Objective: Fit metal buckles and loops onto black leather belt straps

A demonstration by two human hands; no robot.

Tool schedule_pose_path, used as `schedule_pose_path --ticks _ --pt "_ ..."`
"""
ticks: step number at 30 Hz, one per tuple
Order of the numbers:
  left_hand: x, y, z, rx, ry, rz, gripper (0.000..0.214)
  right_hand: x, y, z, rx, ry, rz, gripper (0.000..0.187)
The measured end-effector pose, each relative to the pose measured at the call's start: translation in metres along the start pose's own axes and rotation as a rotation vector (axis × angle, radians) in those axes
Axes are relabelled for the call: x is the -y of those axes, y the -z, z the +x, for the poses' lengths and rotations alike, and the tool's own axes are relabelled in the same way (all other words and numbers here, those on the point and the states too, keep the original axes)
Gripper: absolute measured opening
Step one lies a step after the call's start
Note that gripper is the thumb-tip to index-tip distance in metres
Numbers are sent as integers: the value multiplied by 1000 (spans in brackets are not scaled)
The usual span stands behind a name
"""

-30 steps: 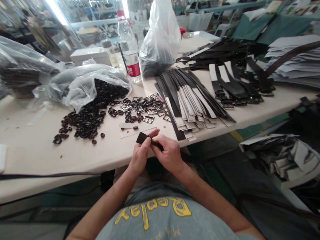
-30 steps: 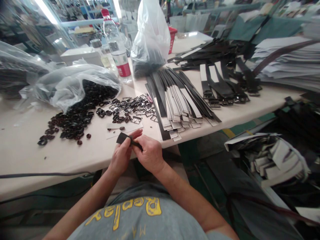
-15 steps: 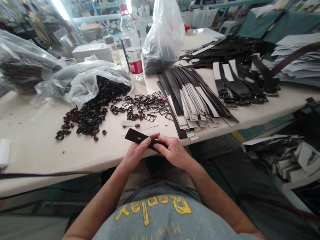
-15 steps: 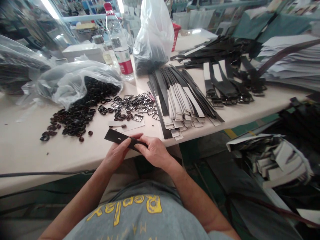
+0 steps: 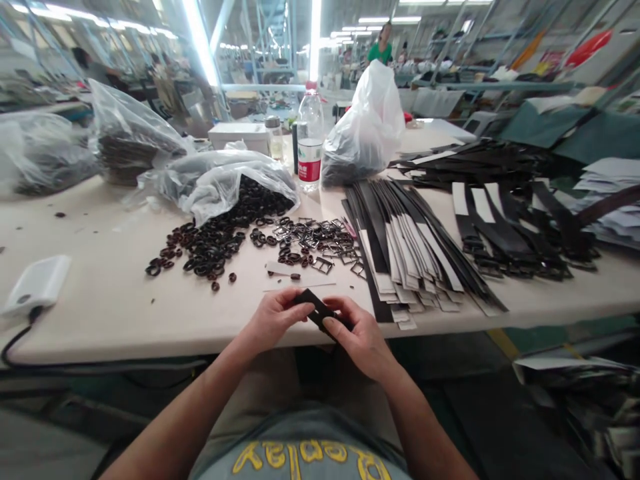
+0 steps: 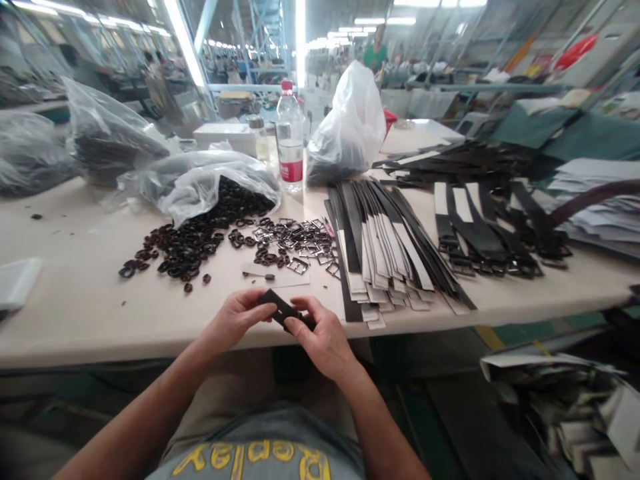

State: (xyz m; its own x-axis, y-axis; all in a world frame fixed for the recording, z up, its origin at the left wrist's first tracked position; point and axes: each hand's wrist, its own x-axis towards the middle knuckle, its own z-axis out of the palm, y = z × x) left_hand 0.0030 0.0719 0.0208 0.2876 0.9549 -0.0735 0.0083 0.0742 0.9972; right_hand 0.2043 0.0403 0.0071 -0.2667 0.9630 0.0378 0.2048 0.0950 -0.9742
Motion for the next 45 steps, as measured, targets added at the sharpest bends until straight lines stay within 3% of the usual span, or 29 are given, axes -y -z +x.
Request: schedule_pose_path --ticks 4,8,10,14,18,23,28,34,37,42,45 --pt "0 3 2 94 -22 34 26 -1 -3 1 86 -32 9 25" --pt "-3 17 13 149 2 58 31 -4 -3 2 32 -35 -29 27" --pt "-4 31 25 90 -6 74 34 -8 -1 5 -11 -20 -85 27" --pt "-4 65 60 -147 -78 135 34 -18 1 11 -92 -58 -59 30" --pt "-5 88 89 -235 -154 503 21 -25 1 13 -104 -67 -59 30" --pt "-8 86 111 -298 -201 1023 14 -23 3 13 -80 -54 -89 31" --pt "-5 71 133 -328 -187 1162 15 -20 3 13 -89 -42 -111 30" --pt "2 63 152 -327 -174 1128 1 -19 1 12 -98 -46 -122 28" --pt "3 65 152 -355 -191 1053 5 -20 2 12 -99 -49 -125 28" --pt "5 72 145 -455 -101 453 15 -19 2 12 -105 -42 -127 28" --pt "7 78 143 -486 -44 231 29 -19 1 12 -113 -45 -114 28"
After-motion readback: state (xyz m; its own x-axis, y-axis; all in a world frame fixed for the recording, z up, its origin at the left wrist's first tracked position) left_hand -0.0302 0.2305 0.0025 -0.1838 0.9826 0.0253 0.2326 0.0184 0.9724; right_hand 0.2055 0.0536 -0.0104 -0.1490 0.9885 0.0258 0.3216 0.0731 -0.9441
